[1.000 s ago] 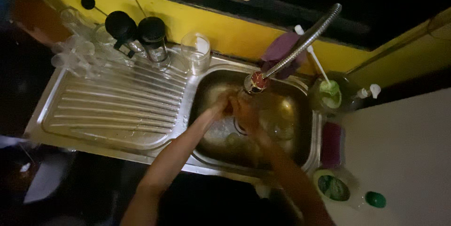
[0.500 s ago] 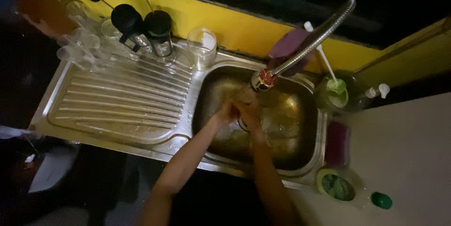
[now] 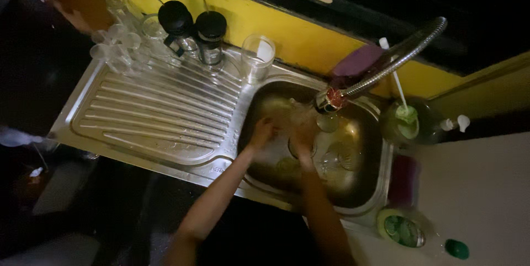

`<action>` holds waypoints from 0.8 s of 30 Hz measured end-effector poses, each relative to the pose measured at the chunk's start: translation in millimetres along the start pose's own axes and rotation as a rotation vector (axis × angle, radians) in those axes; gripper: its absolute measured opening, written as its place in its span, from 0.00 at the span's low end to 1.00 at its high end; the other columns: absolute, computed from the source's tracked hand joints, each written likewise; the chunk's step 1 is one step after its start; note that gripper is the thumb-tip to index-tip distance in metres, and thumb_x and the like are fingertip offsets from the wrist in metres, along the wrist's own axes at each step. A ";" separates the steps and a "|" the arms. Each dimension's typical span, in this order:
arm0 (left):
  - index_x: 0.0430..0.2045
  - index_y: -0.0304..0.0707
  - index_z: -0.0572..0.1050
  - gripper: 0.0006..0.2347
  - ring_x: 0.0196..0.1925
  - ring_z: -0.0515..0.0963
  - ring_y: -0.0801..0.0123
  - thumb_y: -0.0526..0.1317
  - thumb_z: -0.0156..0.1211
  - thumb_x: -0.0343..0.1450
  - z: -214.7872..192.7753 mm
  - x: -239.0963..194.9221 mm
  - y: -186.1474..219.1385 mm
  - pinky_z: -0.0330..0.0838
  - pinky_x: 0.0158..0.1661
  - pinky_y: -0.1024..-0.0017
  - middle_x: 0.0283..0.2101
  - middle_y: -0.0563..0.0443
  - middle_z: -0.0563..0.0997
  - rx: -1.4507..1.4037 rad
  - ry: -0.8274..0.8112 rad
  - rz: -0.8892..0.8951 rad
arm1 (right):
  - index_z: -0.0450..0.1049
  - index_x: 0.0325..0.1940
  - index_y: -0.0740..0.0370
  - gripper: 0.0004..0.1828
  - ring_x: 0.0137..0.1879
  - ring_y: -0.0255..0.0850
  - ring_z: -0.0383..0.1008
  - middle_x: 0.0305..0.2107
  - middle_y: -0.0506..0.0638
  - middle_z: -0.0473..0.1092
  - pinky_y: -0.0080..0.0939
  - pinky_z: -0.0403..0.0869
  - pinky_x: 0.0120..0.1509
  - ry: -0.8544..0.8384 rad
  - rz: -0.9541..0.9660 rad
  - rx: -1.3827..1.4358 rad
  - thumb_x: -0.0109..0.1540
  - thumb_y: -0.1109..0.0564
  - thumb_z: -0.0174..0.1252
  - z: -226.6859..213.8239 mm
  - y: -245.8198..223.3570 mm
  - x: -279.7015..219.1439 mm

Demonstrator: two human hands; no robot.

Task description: The person washes several glass items, a french press component, and a green cleaning tool in a sink by hand and with a brush under running water.

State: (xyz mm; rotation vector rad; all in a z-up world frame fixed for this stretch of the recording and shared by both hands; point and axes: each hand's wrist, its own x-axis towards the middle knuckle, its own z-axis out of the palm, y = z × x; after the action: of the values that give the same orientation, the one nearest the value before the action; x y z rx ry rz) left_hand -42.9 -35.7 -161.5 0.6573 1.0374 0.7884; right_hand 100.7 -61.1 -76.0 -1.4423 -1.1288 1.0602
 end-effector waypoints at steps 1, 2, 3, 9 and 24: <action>0.51 0.37 0.76 0.22 0.56 0.78 0.52 0.54 0.55 0.71 3.2 -8.8 6.0 0.71 0.59 0.59 0.55 0.42 0.79 0.079 0.048 0.059 | 0.77 0.61 0.64 0.22 0.51 0.57 0.74 0.45 0.67 0.75 0.51 0.73 0.55 -0.015 -0.003 -0.006 0.70 0.48 0.55 1.2 -1.1 -0.9; 0.51 0.37 0.76 0.22 0.57 0.78 0.51 0.54 0.56 0.70 7.2 -19.4 13.3 0.71 0.59 0.58 0.55 0.41 0.79 0.142 0.089 0.139 | 0.77 0.61 0.65 0.22 0.51 0.58 0.74 0.45 0.67 0.75 0.51 0.73 0.55 -0.031 -0.007 -0.014 0.70 0.48 0.55 2.3 -2.0 -2.1; 0.51 0.36 0.76 0.22 0.57 0.77 0.51 0.53 0.57 0.70 12.6 -30.4 22.5 0.71 0.59 0.58 0.55 0.40 0.79 0.213 0.122 0.222 | 0.77 0.61 0.65 0.22 0.51 0.58 0.74 0.45 0.67 0.75 0.51 0.73 0.54 -0.038 -0.009 -0.019 0.70 0.48 0.55 0.4 -3.7 -3.2; 0.50 0.33 0.76 0.21 0.57 0.77 0.47 0.49 0.62 0.68 20.5 -86.1 89.2 0.70 0.59 0.57 0.55 0.36 0.78 0.750 0.037 0.853 | 0.77 0.62 0.65 0.23 0.51 0.59 0.74 0.44 0.68 0.75 0.51 0.72 0.54 -0.235 -0.035 -0.120 0.70 0.48 0.55 9.9 -10.6 -6.8; 0.47 0.30 0.77 0.21 0.58 0.77 0.40 0.39 0.73 0.62 -195.8 -129.0 193.6 0.72 0.57 0.56 0.55 0.29 0.78 1.032 0.734 0.945 | 0.78 0.62 0.66 0.23 0.50 0.61 0.74 0.44 0.70 0.75 0.52 0.72 0.53 -0.371 0.219 -0.327 0.70 0.48 0.55 -15.3 51.9 -42.2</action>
State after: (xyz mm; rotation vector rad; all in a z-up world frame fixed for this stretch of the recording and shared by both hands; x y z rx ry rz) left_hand -310.0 -12.4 -18.1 1.9184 1.8560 1.3472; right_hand 114.2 -109.6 -122.6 -1.6978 -1.4854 1.3862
